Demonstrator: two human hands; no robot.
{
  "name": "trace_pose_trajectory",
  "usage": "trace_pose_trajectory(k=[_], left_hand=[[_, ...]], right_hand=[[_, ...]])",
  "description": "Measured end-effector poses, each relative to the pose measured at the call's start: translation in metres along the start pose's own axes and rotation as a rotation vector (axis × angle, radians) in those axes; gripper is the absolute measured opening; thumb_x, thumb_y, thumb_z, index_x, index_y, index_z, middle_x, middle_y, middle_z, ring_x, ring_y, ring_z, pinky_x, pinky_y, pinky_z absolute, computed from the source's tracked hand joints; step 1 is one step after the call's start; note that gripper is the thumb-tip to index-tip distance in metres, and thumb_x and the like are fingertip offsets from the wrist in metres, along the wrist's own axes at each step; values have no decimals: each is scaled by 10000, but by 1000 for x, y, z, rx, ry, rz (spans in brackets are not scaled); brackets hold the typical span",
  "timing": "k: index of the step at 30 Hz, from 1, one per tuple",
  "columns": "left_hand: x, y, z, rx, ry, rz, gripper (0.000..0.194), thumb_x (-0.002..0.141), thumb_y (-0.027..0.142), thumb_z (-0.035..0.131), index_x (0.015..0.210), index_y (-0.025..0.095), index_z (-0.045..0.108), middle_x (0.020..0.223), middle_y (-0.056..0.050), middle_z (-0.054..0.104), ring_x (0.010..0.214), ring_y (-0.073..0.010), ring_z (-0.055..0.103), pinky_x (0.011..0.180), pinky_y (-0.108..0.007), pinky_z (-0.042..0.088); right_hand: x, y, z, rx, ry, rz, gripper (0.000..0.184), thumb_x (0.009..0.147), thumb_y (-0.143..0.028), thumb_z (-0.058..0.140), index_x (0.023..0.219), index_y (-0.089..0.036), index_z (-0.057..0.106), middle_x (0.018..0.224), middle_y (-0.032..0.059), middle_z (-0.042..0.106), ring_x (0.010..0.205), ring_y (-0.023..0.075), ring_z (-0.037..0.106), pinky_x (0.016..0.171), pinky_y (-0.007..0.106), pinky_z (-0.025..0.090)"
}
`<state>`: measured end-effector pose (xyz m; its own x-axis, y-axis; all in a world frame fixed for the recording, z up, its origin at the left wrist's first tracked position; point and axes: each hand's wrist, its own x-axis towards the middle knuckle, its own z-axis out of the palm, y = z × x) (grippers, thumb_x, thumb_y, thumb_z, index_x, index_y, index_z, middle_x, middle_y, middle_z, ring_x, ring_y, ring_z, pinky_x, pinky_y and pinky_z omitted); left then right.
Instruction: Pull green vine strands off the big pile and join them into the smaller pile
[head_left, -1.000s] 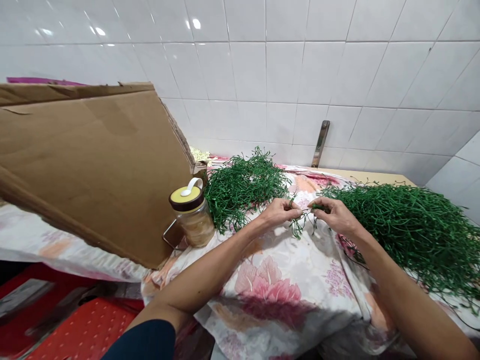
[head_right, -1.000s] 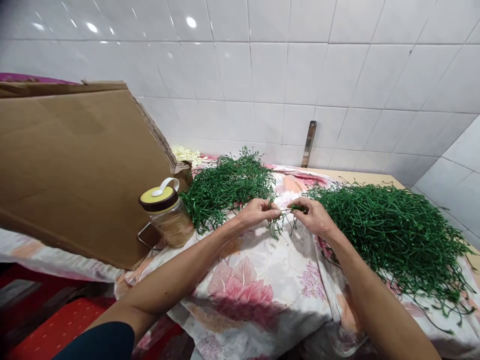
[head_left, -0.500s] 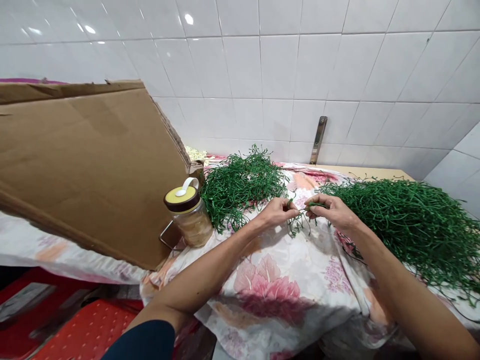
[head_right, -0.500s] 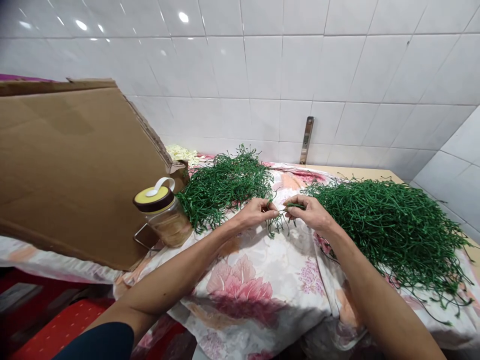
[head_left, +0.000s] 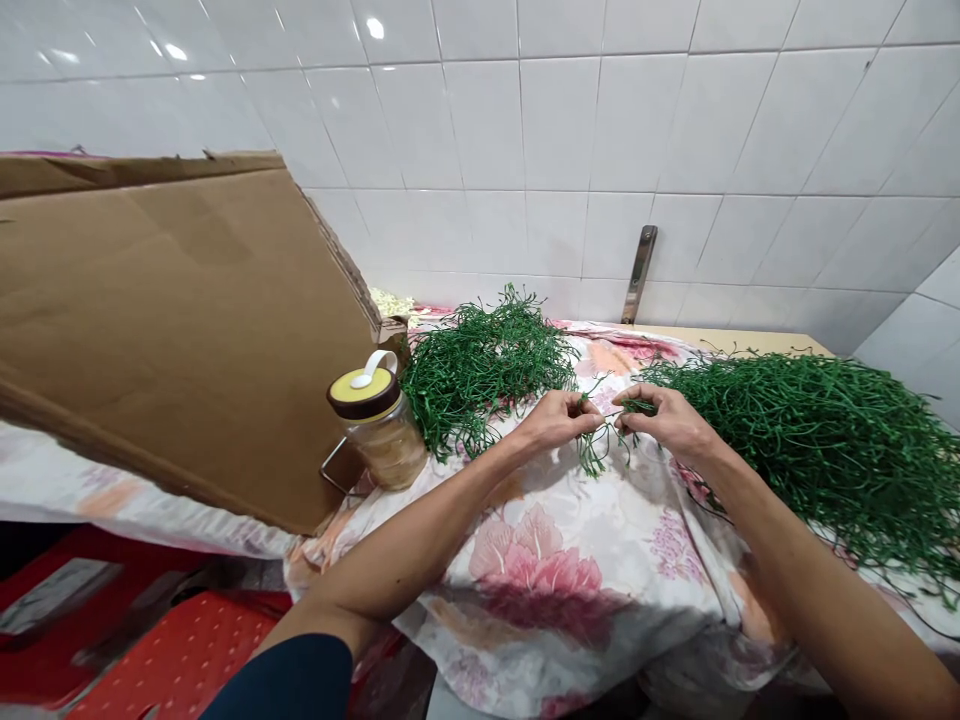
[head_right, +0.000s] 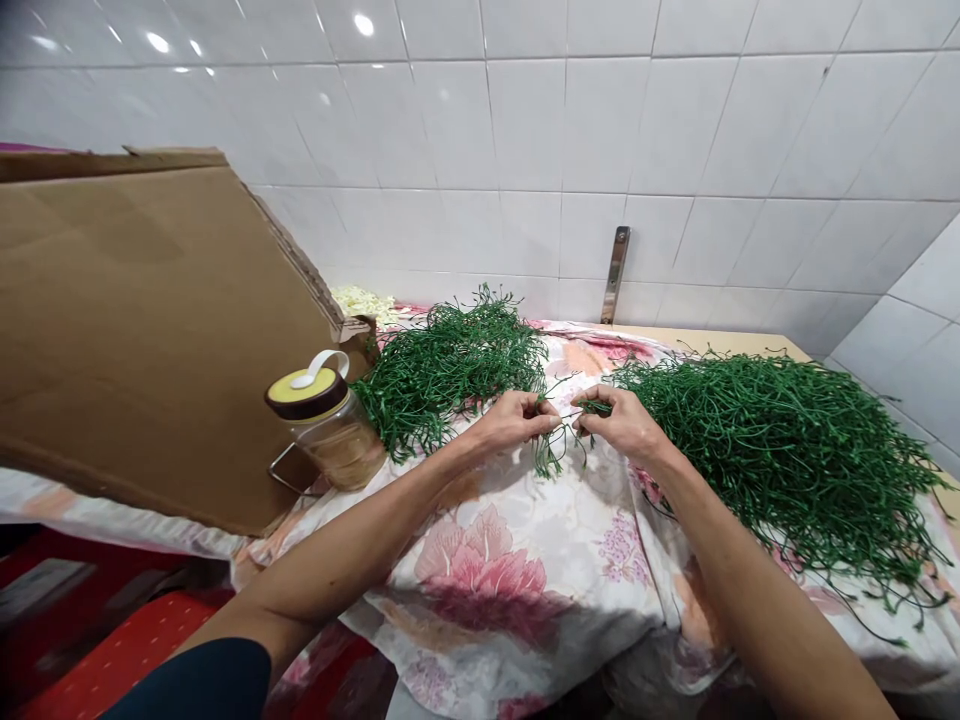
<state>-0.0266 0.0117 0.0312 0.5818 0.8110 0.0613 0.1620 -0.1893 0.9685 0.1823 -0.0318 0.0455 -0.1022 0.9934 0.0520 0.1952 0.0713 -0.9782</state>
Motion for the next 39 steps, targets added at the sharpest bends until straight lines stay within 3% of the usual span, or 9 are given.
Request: trace_pose_trajectory(k=[6, 11, 15, 19, 25, 29, 34, 39], left_hand=[[0, -4, -1, -19, -95, -44, 283, 707, 351, 743, 831, 101, 699, 676, 8, 574, 580, -79, 437, 563, -234, 307], [-4, -1, -3, -51, -153, -62, 277, 690, 357, 761, 795, 119, 663, 648, 28, 529, 554, -73, 407, 537, -236, 287], [-6, 4, -3, -121, -151, -55, 320, 727, 427, 740, 745, 133, 615, 638, 37, 474, 545, -72, 381, 524, -236, 280], [-4, 3, -1, -120, -106, -54, 383, 712, 491, 741, 698, 141, 585, 624, 39, 455, 537, -72, 368, 515, -237, 275], [-2, -1, 3, -81, 3, -71, 344, 721, 447, 703, 633, 158, 537, 572, 46, 410, 505, -70, 328, 499, -245, 236], [-2, -1, 5, -45, 113, -95, 336, 719, 425, 684, 596, 172, 499, 530, 49, 397, 487, -73, 329, 496, -256, 228], [0, -2, 6, -50, 227, -101, 361, 703, 461, 711, 609, 167, 524, 517, 49, 408, 477, -70, 324, 492, -251, 219], [2, -6, 6, -123, 205, -139, 447, 685, 561, 733, 609, 170, 529, 501, 44, 421, 445, -73, 358, 462, -248, 241]], right_hand=[[3, 9, -5, -293, 21, -135, 273, 740, -174, 610, 998, -160, 697, 824, 34, 727, 657, 156, 650, 594, 263, 478], [3, 11, -9, -636, 83, -333, 222, 827, -231, 640, 1030, -200, 725, 994, 46, 749, 763, 178, 667, 717, 298, 503], [3, 12, -8, -755, 30, -478, 231, 898, -273, 620, 1079, -197, 740, 1072, 100, 733, 961, 240, 687, 856, 352, 521], [4, 16, -9, -824, -17, -541, 303, 956, -292, 555, 1200, -195, 706, 1153, 130, 708, 1060, 264, 677, 950, 400, 515], [0, 13, -8, -884, 158, -651, 441, 906, -329, 630, 1320, -178, 610, 1268, 164, 633, 1193, 325, 594, 1007, 490, 498], [-12, -3, 4, -780, 306, -784, 256, 935, -247, 586, 1169, -193, 672, 1134, 133, 677, 1088, 274, 629, 970, 430, 506], [-20, -8, 22, -664, 226, -619, 187, 950, -251, 555, 1009, -188, 721, 894, 67, 730, 672, 162, 630, 721, 297, 515], [-12, 4, 24, -634, 161, -294, 260, 910, -344, 582, 1000, -177, 760, 715, 36, 722, 541, 145, 588, 609, 273, 477]])
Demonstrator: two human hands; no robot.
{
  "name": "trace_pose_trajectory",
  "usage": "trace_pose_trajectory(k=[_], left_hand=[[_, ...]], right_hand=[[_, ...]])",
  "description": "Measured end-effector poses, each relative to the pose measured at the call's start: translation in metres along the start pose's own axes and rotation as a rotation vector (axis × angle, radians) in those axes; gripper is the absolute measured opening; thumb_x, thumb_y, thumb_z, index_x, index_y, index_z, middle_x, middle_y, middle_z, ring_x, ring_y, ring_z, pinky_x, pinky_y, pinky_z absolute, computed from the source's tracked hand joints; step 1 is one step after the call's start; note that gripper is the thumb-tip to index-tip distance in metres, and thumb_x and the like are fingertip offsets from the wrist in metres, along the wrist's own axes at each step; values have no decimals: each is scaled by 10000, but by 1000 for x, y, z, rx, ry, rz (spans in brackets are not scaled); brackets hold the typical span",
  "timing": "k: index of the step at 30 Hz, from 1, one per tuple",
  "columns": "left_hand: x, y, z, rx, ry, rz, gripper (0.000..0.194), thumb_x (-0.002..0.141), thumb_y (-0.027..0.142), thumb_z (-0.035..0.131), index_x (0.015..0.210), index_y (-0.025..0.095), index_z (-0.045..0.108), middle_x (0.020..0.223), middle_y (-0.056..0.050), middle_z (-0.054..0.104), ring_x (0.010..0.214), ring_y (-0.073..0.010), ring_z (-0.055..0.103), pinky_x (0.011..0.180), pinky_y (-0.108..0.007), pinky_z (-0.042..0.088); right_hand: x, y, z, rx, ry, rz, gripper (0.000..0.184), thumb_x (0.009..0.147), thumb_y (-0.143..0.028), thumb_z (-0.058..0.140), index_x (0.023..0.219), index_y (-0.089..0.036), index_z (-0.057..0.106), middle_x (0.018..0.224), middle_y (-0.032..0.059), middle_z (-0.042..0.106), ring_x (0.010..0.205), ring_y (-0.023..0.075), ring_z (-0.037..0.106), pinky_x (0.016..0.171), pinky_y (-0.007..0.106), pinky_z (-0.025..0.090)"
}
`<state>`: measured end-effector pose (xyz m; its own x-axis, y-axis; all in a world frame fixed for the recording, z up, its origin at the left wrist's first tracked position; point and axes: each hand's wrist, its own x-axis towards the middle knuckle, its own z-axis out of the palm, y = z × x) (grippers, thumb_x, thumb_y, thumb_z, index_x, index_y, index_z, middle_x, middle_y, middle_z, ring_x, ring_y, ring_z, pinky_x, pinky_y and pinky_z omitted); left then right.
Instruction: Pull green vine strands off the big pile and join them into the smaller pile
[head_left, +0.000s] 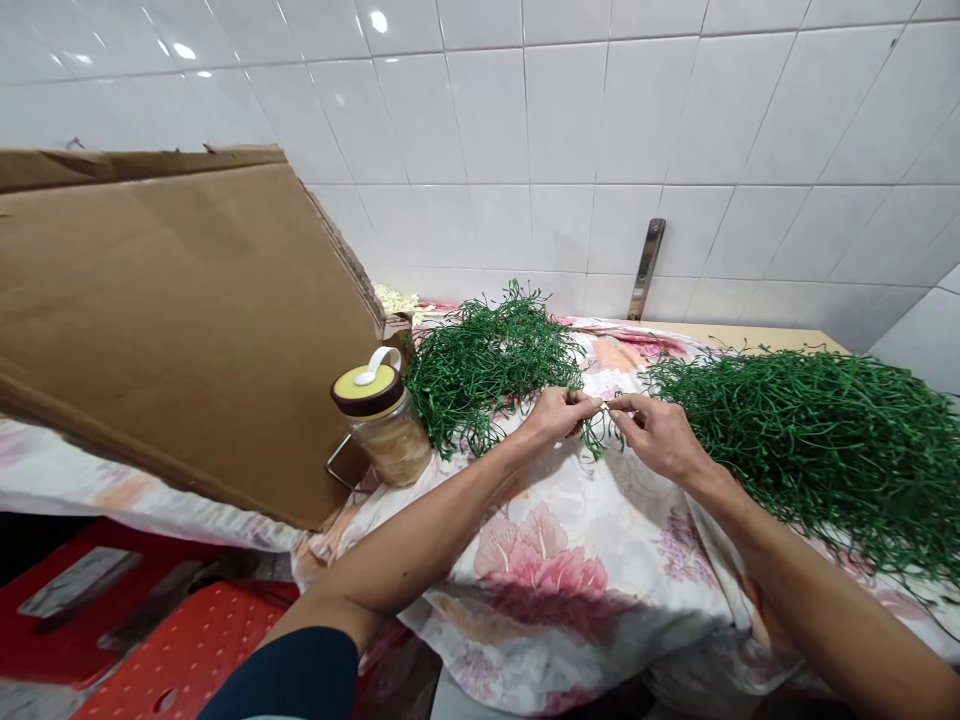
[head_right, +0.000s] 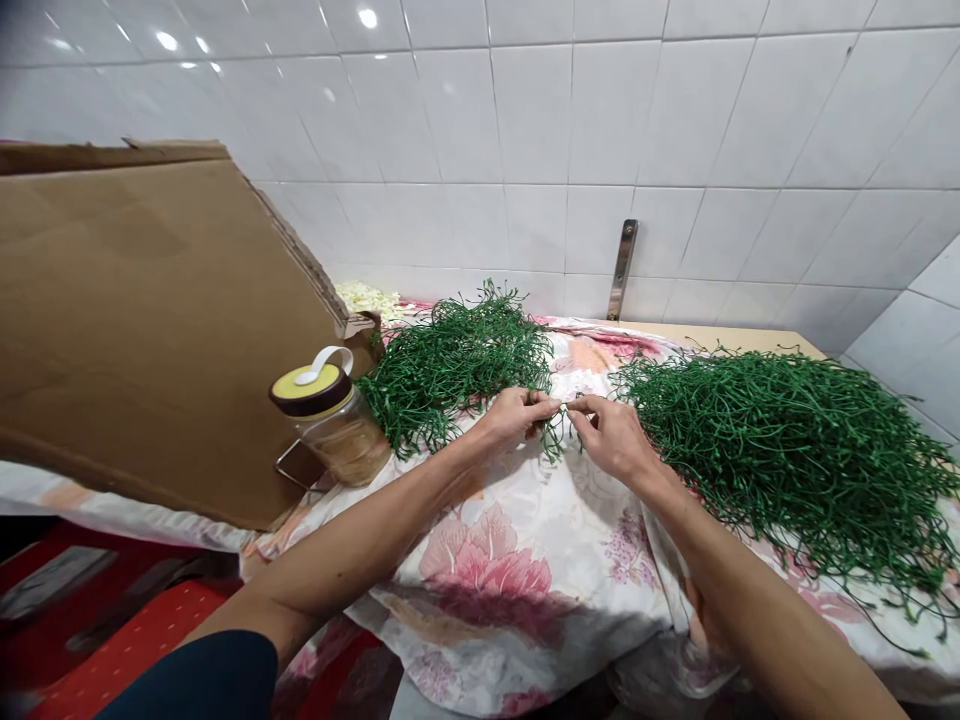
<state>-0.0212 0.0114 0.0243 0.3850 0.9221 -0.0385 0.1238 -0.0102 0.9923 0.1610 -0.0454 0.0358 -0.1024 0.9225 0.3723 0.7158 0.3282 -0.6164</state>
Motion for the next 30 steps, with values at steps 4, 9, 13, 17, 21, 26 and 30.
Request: trace_pose_trajectory(k=[4, 9, 13, 17, 21, 26, 30], left_hand=[[2, -4, 1, -67, -57, -18, 481, 648, 587, 764, 619, 167, 531, 523, 41, 447, 442, -81, 426, 457, -244, 286], [5, -11, 0, -27, -102, 13, 462, 681, 572, 761, 662, 145, 583, 528, 27, 492, 445, -80, 435, 465, -238, 308], [3, -9, 1, 31, -106, 4, 431, 688, 549, 746, 672, 145, 596, 491, 32, 479, 424, -75, 400, 454, -232, 279], [-2, -2, 2, 84, -107, 0, 394, 709, 515, 716, 664, 139, 605, 481, 28, 470, 424, -77, 390, 453, -233, 259], [-3, -2, 2, 97, -95, 40, 344, 721, 459, 690, 635, 140, 594, 494, 30, 463, 450, -75, 390, 472, -232, 256], [-1, -6, 3, 118, -88, 121, 319, 730, 405, 678, 593, 137, 572, 522, 26, 457, 509, -77, 399, 498, -227, 273], [-2, -5, 1, 55, -125, 71, 308, 732, 418, 674, 642, 132, 599, 529, 33, 450, 477, -66, 374, 474, -223, 256]], right_hand=[[5, 11, 0, 158, -104, 135, 315, 882, -429, 600, 965, -172, 763, 603, 15, 662, 471, 138, 554, 487, 250, 441], [7, 18, 2, 321, -149, 180, 327, 856, -474, 640, 891, -161, 732, 576, -2, 600, 446, 130, 541, 438, 244, 455], [7, 16, 4, 369, -202, 211, 309, 838, -465, 655, 860, -163, 717, 605, -1, 599, 469, 126, 533, 437, 244, 476], [7, 15, 4, 413, -252, 227, 301, 835, -462, 661, 819, -163, 690, 580, -16, 560, 477, 117, 514, 438, 236, 471], [8, 18, 3, 484, -254, 204, 330, 828, -482, 679, 797, -154, 651, 578, -22, 542, 482, 109, 503, 444, 238, 474], [9, 21, 5, 571, -283, 193, 352, 788, -489, 732, 819, -152, 633, 630, -13, 582, 513, 109, 538, 478, 249, 503], [10, 20, 6, 628, -311, 205, 409, 756, -504, 764, 919, -149, 642, 680, 4, 622, 575, 136, 585, 489, 257, 510]])
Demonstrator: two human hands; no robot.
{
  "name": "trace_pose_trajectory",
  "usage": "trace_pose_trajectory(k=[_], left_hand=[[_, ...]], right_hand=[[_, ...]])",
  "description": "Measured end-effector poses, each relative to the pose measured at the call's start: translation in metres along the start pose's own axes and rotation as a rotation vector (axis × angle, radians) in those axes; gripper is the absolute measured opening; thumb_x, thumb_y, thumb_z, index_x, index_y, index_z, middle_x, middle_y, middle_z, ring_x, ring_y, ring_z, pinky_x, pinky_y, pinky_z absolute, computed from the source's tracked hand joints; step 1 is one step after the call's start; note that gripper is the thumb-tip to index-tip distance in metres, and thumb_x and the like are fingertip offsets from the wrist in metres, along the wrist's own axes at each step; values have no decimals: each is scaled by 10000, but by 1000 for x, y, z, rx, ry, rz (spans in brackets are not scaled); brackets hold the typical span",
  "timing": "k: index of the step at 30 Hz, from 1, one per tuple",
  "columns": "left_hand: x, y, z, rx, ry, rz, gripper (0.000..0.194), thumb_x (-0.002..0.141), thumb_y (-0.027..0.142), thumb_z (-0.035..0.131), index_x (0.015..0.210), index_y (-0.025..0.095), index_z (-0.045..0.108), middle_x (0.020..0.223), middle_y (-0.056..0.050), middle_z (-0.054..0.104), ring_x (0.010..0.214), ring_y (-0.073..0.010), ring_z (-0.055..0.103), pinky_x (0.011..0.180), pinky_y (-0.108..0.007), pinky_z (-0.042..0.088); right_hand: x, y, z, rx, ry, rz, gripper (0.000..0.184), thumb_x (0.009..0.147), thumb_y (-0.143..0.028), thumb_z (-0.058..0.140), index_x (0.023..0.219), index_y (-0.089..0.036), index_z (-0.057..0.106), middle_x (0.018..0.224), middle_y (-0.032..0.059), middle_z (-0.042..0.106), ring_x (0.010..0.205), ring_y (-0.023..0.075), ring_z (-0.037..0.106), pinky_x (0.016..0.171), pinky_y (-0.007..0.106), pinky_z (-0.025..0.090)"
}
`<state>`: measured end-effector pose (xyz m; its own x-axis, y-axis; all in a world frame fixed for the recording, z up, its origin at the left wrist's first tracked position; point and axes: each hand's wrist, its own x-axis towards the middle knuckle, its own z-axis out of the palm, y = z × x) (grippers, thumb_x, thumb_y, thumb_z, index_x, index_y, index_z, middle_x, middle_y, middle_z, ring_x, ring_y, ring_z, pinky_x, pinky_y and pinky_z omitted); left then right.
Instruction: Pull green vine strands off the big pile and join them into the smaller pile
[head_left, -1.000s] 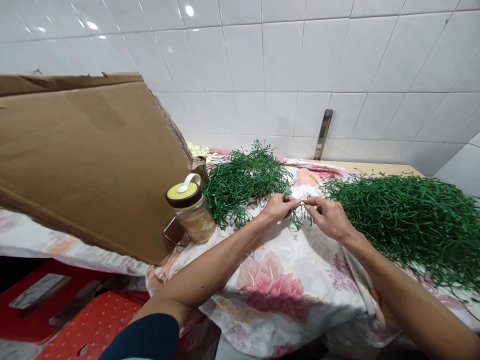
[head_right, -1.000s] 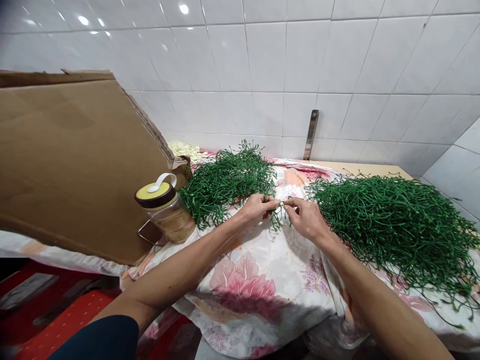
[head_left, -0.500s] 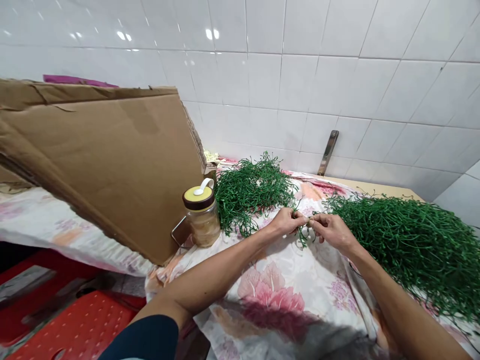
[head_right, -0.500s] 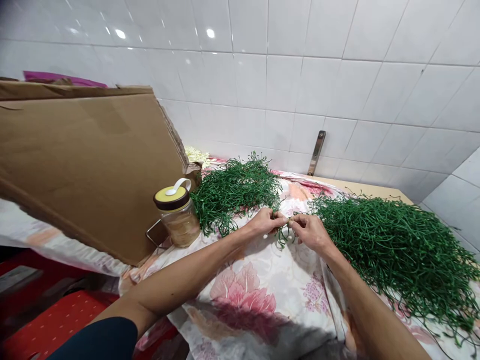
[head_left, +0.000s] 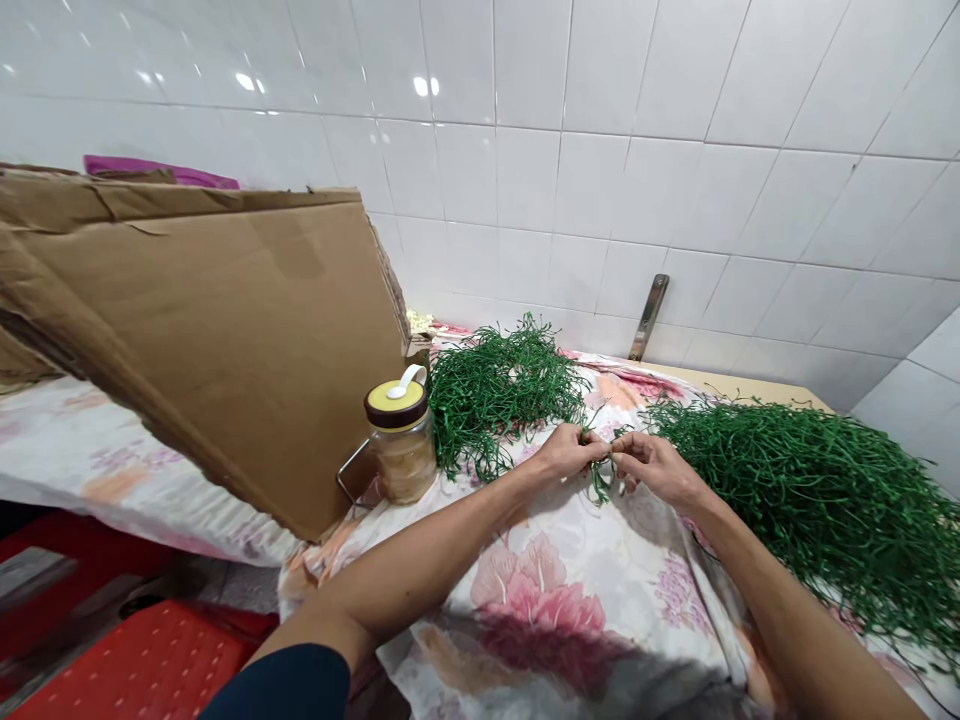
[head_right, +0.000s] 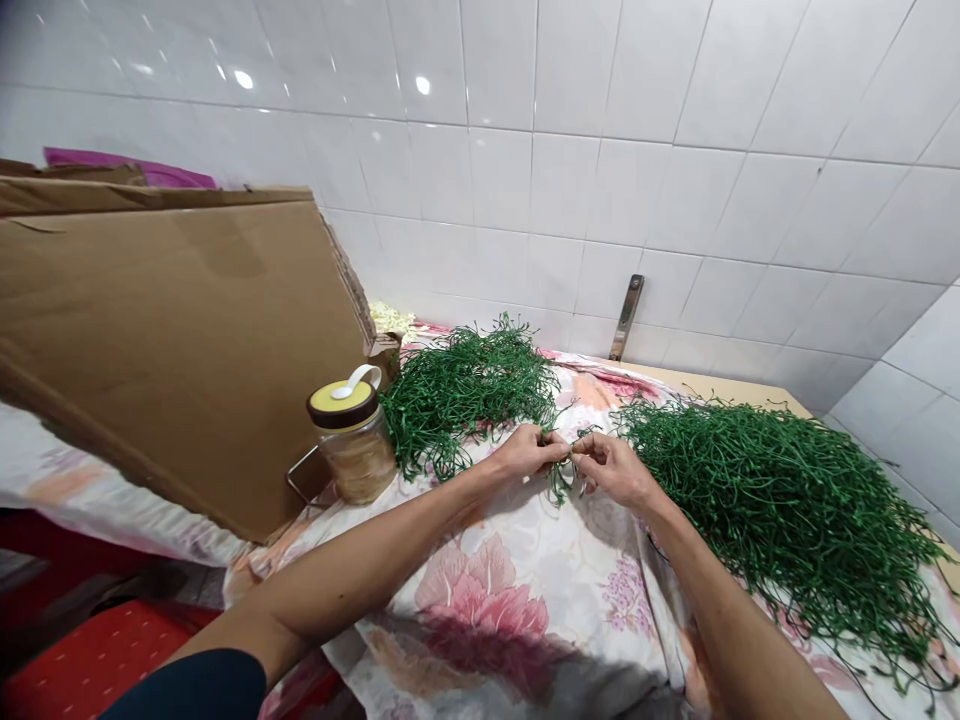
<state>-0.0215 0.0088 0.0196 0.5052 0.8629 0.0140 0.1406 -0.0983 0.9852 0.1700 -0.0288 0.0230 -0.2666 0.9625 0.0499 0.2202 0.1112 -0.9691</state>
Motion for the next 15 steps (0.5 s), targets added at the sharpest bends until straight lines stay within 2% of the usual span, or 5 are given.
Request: trace_pose_trajectory(k=[4, 7, 10, 15], left_hand=[[0, -1, -1, -62, 9, -99, 326, 714, 450, 707, 743, 133, 635, 542, 31, 476, 449, -68, 390, 446, -212, 253], [0, -1, -3, -59, -29, -110, 317, 720, 446, 703, 741, 136, 638, 522, 25, 487, 424, -71, 381, 436, -217, 244], [0, 3, -5, 8, -56, -58, 297, 709, 417, 699, 689, 124, 654, 508, 24, 476, 441, -75, 368, 454, -229, 237], [1, 9, -11, 140, 28, 73, 276, 695, 379, 699, 720, 105, 723, 614, 2, 576, 567, -100, 457, 560, -242, 323]], right_hand=[[0, -1, -2, 20, -6, 11, 433, 747, -533, 773, 895, -150, 635, 596, -31, 573, 474, 101, 502, 440, 234, 427], [0, -1, -5, 35, 1, -7, 447, 719, -552, 796, 835, -150, 637, 586, -37, 544, 485, 99, 485, 442, 234, 403], [-1, -2, -8, 42, -12, -13, 443, 708, -546, 812, 794, -151, 631, 599, -33, 545, 500, 96, 483, 459, 238, 405], [-2, -6, -8, 78, -14, -1, 428, 696, -513, 833, 816, -155, 631, 652, -23, 567, 522, 94, 494, 485, 244, 429]])
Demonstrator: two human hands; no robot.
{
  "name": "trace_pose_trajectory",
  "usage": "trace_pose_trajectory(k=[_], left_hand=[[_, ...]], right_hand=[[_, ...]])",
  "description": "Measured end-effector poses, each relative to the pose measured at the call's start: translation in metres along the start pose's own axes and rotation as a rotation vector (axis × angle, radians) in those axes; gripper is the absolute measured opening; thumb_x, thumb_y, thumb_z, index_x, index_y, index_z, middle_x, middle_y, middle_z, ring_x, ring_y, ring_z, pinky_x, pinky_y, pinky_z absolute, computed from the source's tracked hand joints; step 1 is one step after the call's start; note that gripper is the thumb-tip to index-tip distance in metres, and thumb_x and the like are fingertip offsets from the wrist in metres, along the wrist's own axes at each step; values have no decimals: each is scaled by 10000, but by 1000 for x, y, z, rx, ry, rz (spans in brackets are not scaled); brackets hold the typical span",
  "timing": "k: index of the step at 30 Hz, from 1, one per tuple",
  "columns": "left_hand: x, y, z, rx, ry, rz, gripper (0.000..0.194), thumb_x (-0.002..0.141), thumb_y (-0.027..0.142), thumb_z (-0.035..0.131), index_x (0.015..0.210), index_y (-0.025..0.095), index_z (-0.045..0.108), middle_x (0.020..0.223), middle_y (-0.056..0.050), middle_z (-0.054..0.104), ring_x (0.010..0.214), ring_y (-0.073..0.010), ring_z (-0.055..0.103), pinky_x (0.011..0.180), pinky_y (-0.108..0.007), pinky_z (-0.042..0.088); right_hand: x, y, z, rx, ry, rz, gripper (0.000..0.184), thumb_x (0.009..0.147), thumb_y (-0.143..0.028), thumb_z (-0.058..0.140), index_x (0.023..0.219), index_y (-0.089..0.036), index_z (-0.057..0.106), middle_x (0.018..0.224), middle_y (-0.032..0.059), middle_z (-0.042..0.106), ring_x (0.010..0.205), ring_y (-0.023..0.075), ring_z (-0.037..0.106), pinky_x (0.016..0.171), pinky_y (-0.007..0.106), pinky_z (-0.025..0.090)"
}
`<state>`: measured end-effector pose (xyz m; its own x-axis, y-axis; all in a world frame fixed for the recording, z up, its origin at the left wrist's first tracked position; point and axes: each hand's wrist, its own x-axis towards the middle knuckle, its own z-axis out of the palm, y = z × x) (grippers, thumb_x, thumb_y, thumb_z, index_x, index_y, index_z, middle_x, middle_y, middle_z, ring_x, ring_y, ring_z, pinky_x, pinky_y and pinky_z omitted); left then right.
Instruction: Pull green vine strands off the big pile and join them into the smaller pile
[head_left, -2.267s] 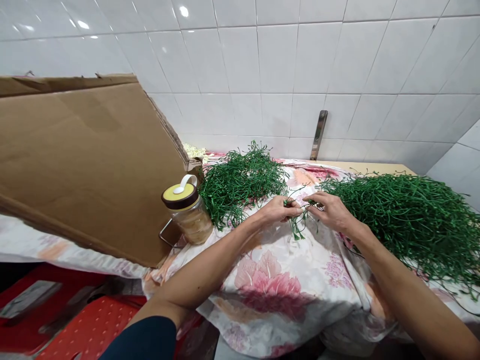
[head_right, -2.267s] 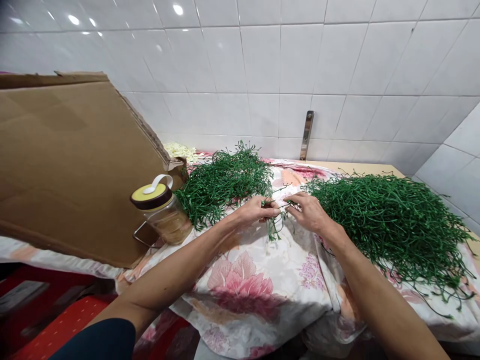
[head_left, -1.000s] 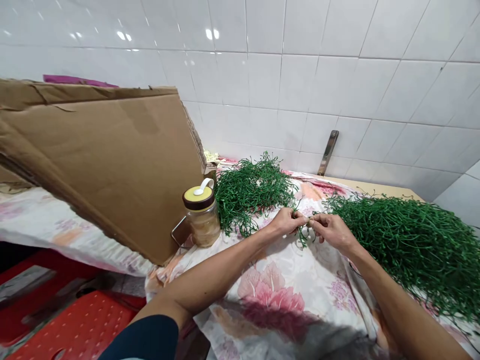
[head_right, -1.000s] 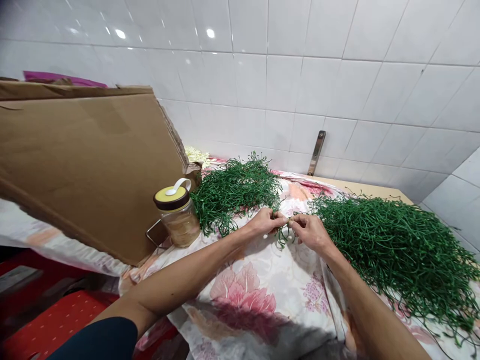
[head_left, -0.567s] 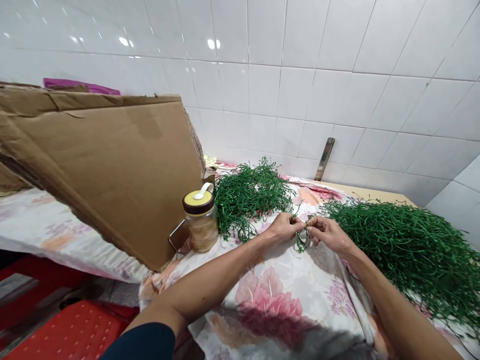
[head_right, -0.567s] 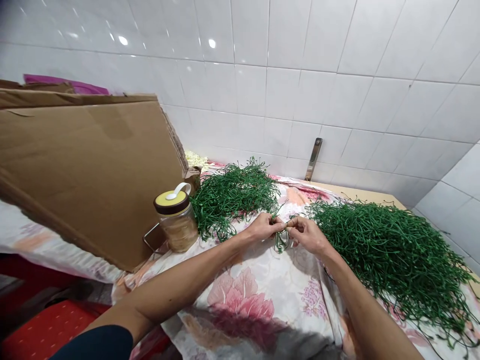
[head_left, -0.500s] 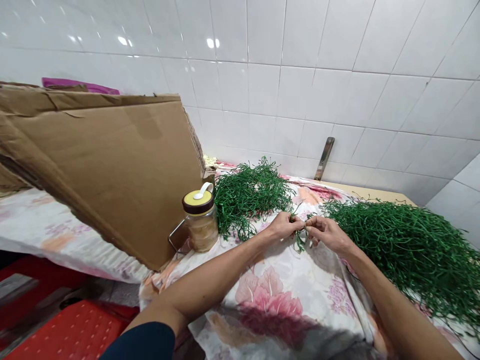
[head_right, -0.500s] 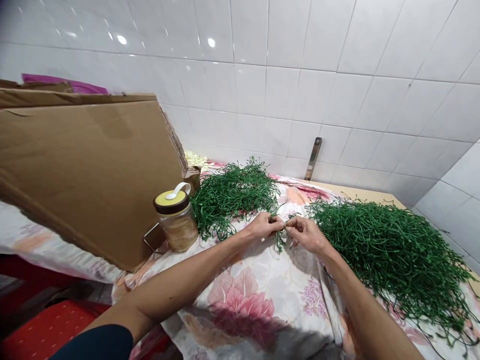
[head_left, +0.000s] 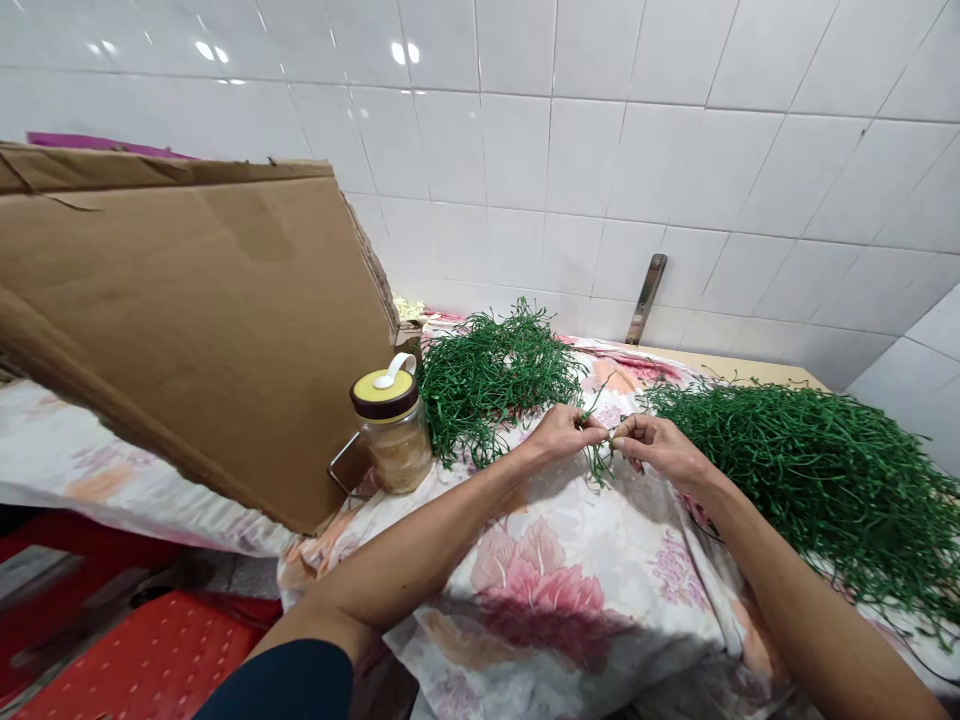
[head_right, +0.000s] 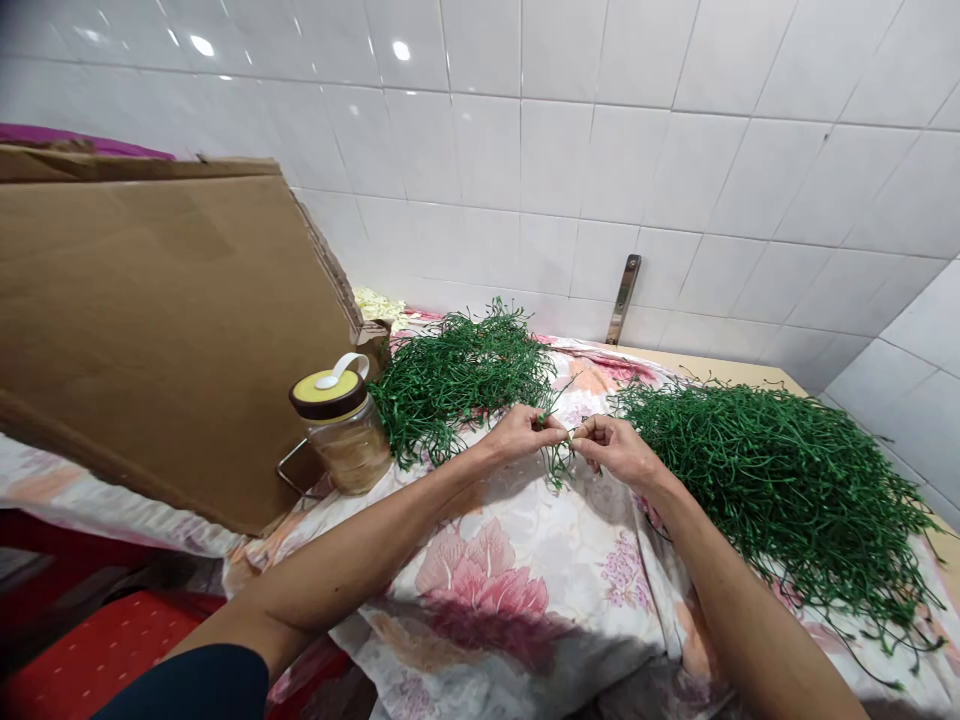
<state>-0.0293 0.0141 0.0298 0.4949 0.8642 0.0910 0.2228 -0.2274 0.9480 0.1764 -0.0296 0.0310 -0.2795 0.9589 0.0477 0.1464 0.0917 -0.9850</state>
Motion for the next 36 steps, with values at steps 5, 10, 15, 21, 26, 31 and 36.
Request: trace_pose_trajectory(k=[5, 10, 15, 21, 26, 31, 36], left_hand=[[1, 0, -3, -50, -117, -27, 313, 720, 413, 686, 714, 101, 706, 533, 36, 472, 500, -78, 370, 510, -242, 250], [-1, 3, -5, -93, -134, -100, 308, 716, 433, 683, 678, 129, 654, 481, 51, 431, 456, -76, 347, 484, -246, 221], [0, 0, -3, -99, -81, -96, 301, 701, 422, 692, 630, 150, 584, 481, 60, 411, 451, -66, 319, 478, -244, 194], [0, 2, -1, -107, -23, -144, 394, 706, 513, 712, 641, 151, 570, 473, 55, 429, 434, -62, 306, 464, -244, 193], [0, 2, -1, -139, -27, -120, 432, 695, 551, 719, 647, 152, 563, 471, 57, 437, 436, -60, 316, 467, -236, 204], [-1, 4, -2, -126, -29, -107, 406, 707, 529, 713, 694, 140, 599, 477, 58, 442, 444, -65, 327, 475, -233, 219], [0, 4, -1, -82, -26, -82, 457, 712, 578, 705, 638, 147, 569, 474, 59, 418, 457, -62, 311, 485, -235, 211]], right_hand=[[0, -3, 1, 28, 16, 9, 427, 668, -495, 847, 821, -161, 630, 657, -20, 572, 544, 97, 494, 518, 252, 452], [1, -3, 2, -12, 16, 11, 392, 689, -462, 812, 866, -151, 653, 623, -26, 570, 528, 103, 493, 515, 256, 428], [1, 1, 5, -147, 42, 3, 268, 758, -388, 710, 857, -145, 654, 579, -37, 545, 508, 101, 471, 502, 247, 401], [1, 2, 6, -151, 70, -27, 208, 774, -355, 681, 842, -169, 618, 608, -32, 564, 538, 111, 501, 523, 247, 425], [1, 4, 2, -71, 50, -54, 259, 792, -381, 724, 877, -154, 633, 688, -4, 611, 605, 120, 546, 586, 263, 465], [1, 5, -1, -66, -19, -52, 343, 753, -445, 795, 830, -154, 630, 702, -2, 603, 612, 121, 543, 592, 271, 458], [2, 6, -3, -99, -57, -35, 376, 723, -462, 827, 776, -165, 603, 626, -24, 573, 553, 111, 520, 544, 257, 412]])
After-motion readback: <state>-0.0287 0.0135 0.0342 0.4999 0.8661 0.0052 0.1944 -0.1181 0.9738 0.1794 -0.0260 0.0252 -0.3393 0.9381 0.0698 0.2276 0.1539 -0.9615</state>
